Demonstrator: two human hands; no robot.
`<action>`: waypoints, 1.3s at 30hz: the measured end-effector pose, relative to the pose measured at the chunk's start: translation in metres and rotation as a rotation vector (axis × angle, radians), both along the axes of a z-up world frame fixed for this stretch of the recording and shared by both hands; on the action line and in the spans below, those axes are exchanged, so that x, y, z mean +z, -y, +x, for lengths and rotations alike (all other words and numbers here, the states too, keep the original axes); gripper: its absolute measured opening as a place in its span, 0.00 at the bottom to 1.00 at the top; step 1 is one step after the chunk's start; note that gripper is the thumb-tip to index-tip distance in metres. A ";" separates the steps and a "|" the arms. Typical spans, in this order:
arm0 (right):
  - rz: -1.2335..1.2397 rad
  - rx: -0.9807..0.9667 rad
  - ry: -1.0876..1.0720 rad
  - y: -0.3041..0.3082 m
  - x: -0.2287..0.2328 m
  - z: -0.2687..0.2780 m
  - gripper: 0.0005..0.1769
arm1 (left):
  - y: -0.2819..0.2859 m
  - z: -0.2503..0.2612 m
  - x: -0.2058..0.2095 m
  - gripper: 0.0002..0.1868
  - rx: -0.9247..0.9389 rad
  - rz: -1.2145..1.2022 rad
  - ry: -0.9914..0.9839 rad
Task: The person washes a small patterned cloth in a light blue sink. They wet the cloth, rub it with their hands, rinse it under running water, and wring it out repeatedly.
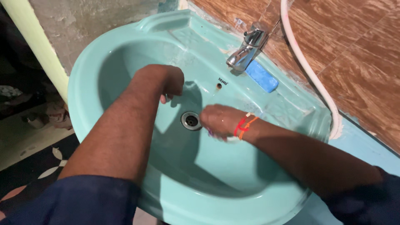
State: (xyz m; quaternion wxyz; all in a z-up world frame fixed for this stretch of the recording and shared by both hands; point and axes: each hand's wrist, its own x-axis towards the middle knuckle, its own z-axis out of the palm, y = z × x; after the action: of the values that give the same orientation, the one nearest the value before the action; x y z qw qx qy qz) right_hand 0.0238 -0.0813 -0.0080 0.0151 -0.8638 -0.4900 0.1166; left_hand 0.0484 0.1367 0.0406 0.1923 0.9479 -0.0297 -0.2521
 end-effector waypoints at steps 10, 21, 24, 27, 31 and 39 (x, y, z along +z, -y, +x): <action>0.068 -0.039 0.066 -0.008 0.010 -0.001 0.07 | 0.006 0.002 -0.003 0.15 -0.049 0.023 -0.061; -0.112 -0.265 -0.126 -0.016 0.015 0.002 0.03 | 0.005 0.001 -0.008 0.17 -0.098 0.048 -0.073; -0.284 -0.356 -0.336 -0.020 0.019 -0.005 0.08 | 0.005 -0.003 -0.009 0.19 -0.116 0.035 -0.069; -0.574 -0.318 -0.269 -0.020 0.021 -0.017 0.12 | 0.010 -0.005 -0.006 0.19 -0.124 0.091 -0.091; -0.654 -0.340 0.059 -0.017 0.015 -0.023 0.08 | 0.012 -0.006 -0.003 0.19 -0.131 0.088 -0.103; -0.196 -0.295 0.377 0.017 0.027 -0.012 0.10 | 0.013 -0.007 -0.003 0.26 -0.143 0.125 -0.114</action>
State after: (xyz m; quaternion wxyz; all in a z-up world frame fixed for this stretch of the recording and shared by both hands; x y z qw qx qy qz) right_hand 0.0121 -0.0980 0.0186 -0.1436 -0.9297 -0.3392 -0.0028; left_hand 0.0415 0.1232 0.0377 0.1156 0.9377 -0.0703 -0.3199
